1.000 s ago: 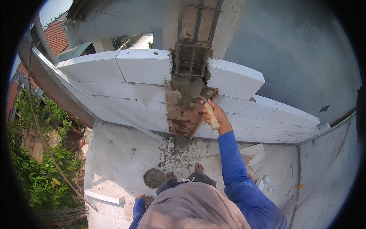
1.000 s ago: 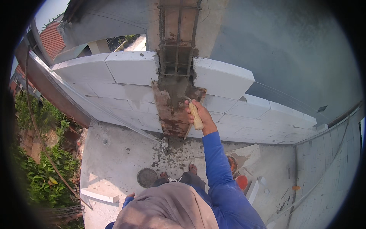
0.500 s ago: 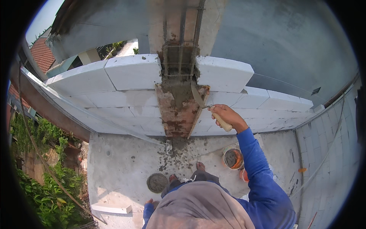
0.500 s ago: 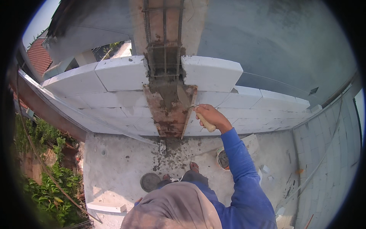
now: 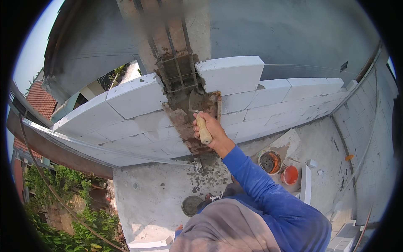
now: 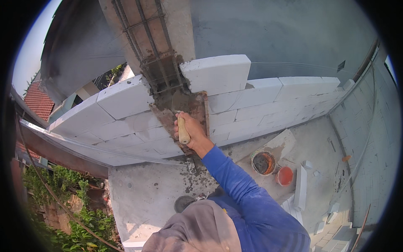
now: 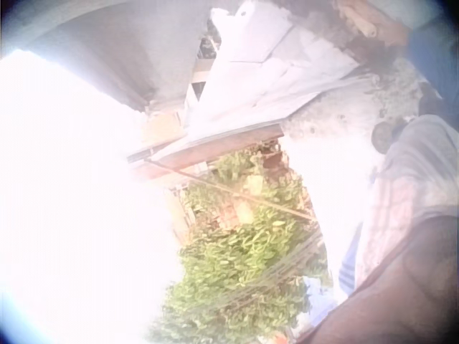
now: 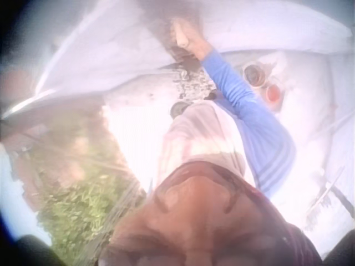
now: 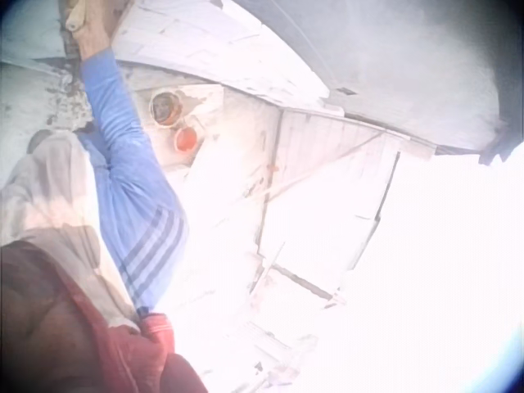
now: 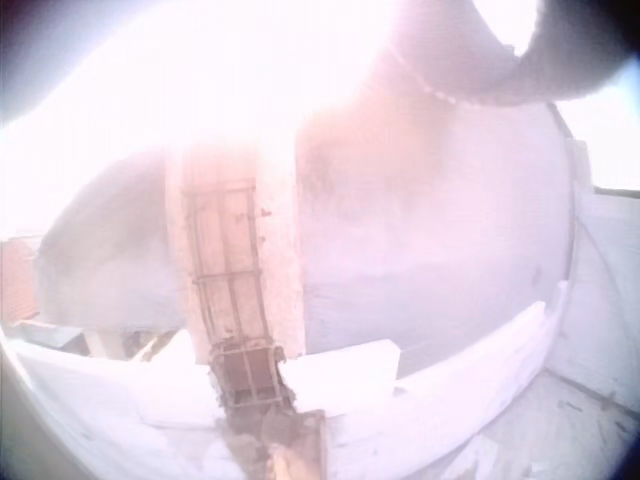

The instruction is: The person scoops cement from a bucket using a trowel and applies it to a vertical wall section. They repeatedly smooth the cement into the gaps between white blocks and over a wooden board attached to the wall.

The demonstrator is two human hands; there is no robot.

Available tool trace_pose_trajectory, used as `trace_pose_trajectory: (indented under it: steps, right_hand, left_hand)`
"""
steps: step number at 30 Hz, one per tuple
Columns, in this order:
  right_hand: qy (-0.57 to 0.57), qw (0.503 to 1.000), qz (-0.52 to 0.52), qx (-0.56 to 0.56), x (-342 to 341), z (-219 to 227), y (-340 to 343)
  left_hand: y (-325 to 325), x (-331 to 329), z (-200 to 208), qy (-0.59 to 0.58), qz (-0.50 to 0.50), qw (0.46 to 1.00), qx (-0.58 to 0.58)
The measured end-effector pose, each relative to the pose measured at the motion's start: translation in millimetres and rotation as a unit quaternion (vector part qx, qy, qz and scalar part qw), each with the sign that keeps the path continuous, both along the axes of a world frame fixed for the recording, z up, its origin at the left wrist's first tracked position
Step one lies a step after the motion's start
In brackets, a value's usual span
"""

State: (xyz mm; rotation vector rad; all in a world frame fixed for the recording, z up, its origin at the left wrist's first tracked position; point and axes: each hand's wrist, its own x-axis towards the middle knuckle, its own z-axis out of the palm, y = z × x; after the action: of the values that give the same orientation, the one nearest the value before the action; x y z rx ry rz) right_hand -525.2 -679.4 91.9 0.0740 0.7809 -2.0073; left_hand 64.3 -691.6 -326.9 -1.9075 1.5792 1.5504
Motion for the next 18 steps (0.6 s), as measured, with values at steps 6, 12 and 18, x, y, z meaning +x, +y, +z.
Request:
trace_pose_trajectory:
  steps: [6,12,18]
  right_hand:
    - [0.078,0.995,-0.018,0.051,17,-12,-22]
    - [0.107,0.993,0.028,0.049,-3,-34,-3]
    - [0.056,0.996,0.05,-0.046,-31,-57,9]
  left_hand:
    - [-5,-4,8,-0.012,-0.024,1.0,0.002]
    - [-8,-2,13,-0.015,-0.019,1.0,-0.004]
    - [10,2,13,-0.022,-0.004,1.0,0.001]
